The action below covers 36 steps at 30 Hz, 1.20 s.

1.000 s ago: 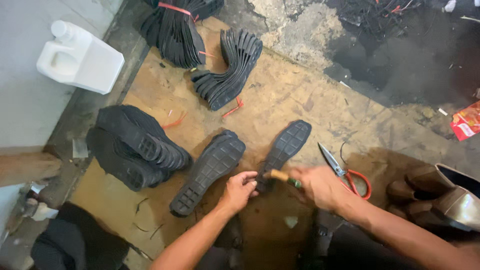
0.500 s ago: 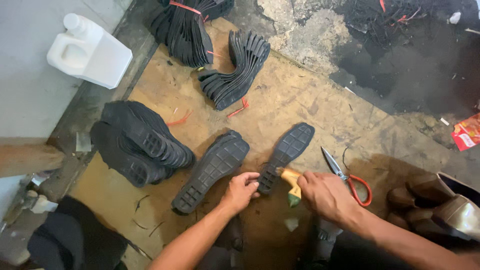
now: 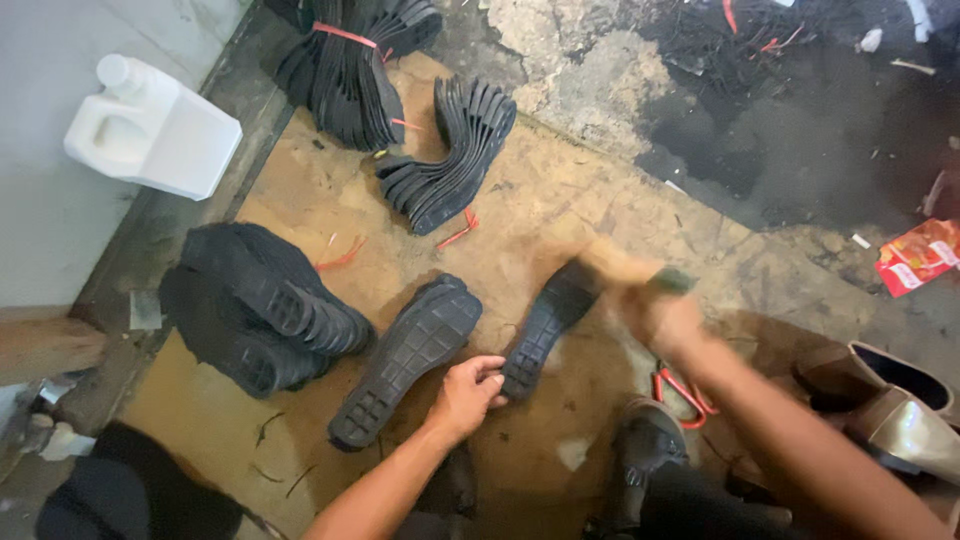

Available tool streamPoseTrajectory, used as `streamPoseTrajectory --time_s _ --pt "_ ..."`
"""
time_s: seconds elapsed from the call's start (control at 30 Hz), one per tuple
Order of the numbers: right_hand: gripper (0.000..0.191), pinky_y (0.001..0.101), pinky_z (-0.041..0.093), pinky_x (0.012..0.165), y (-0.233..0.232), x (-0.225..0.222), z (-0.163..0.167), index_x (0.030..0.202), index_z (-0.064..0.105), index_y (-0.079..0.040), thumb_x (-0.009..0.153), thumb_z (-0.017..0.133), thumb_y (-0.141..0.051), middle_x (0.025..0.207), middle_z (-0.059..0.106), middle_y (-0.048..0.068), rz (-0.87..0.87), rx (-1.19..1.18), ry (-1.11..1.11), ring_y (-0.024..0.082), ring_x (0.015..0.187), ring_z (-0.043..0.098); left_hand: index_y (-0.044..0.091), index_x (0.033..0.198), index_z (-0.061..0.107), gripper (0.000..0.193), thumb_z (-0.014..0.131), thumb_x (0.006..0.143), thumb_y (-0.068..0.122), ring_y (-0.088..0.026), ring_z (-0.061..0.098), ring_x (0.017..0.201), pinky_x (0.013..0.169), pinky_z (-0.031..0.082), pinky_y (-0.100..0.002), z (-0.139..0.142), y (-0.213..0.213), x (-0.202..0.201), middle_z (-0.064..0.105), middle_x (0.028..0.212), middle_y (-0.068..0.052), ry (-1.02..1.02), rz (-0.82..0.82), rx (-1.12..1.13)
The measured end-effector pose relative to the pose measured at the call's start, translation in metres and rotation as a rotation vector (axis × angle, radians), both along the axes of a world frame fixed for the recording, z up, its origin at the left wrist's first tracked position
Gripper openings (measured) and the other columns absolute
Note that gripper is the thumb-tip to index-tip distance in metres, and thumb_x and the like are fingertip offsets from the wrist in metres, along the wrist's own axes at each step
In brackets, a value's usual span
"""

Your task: The person sits on the floor and uses a brush to scrub the textured surface of black shoe soles. They handle the soles one at a time, turning them over and brushing both sides before placing them in a growing pile.

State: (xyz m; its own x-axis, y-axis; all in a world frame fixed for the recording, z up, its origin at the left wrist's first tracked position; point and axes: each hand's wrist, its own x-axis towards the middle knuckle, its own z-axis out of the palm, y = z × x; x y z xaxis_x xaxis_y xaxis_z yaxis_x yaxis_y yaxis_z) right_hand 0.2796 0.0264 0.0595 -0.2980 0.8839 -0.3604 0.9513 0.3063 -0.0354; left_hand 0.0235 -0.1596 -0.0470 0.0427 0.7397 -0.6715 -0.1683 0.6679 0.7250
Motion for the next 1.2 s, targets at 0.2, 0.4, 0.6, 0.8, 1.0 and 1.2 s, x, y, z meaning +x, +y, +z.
streamPoseTrajectory --time_s 0.2,0.4,0.6,0.8,1.0,1.2 --pt "0.021 0.0442 0.055 0.06 0.003 -0.004 0.005 0.095 0.078 -0.01 0.088 0.072 -0.028 0.08 0.075 0.013 -0.019 -0.068 0.573 0.028 0.067 0.071 0.001 0.13 0.065 0.038 0.063 0.093 0.008 -0.018 0.074 0.083 0.072 0.063 -0.03 -0.002 -0.004 0.0 0.076 0.107 -0.012 0.053 -0.059 -0.045" --pt "0.04 0.0417 0.054 0.078 -0.007 0.005 0.009 0.112 0.075 -0.009 0.073 0.07 -0.015 0.105 0.074 0.019 0.148 0.206 0.538 0.036 0.093 0.067 0.0 0.13 0.065 0.039 0.064 0.091 0.007 -0.015 0.072 0.092 0.074 0.065 -0.031 0.002 0.001 0.001 0.073 0.109 -0.009 -0.007 -0.031 -0.03" --pt "0.028 0.0344 0.061 0.079 -0.031 0.005 0.018 0.117 0.074 -0.008 0.093 0.068 -0.02 0.109 0.077 0.011 -0.116 -0.3 0.874 0.022 0.092 0.073 0.002 0.123 0.069 0.03 0.063 0.094 0.005 -0.028 0.071 0.104 0.09 0.057 -0.036 0.08 0.008 -0.006 0.072 0.115 -0.009 0.516 0.017 0.577" --pt "0.033 0.0345 0.056 0.075 -0.021 0.023 0.049 0.122 0.068 0.003 0.101 0.069 -0.023 0.105 0.072 0.016 -0.509 -0.09 1.101 0.019 0.088 0.067 0.005 0.118 0.069 0.038 0.067 0.081 0.008 -0.032 0.061 0.118 0.102 0.045 -0.046 0.13 0.005 0.0 0.067 0.122 -0.011 0.887 -0.541 1.107" --pt "0.02 0.0407 0.056 0.069 -0.067 -0.018 0.013 0.096 0.077 -0.01 0.081 0.076 -0.022 0.084 0.076 0.014 0.368 -0.152 0.638 0.03 0.072 0.071 0.002 0.106 0.068 0.033 0.068 0.075 0.012 -0.037 0.055 0.125 0.105 0.042 -0.049 0.099 -0.018 0.009 0.063 0.13 -0.018 0.907 -0.797 1.039" --pt "0.026 0.0409 0.055 0.064 0.044 0.015 0.025 0.109 0.076 -0.007 0.095 0.069 -0.027 0.089 0.076 0.016 -0.242 0.094 0.547 0.029 0.074 0.073 0.004 0.105 0.067 0.026 0.069 0.08 0.012 -0.033 0.054 0.13 0.103 0.046 -0.045 0.09 -0.011 0.017 0.062 0.135 -0.014 0.875 -0.73 1.01"
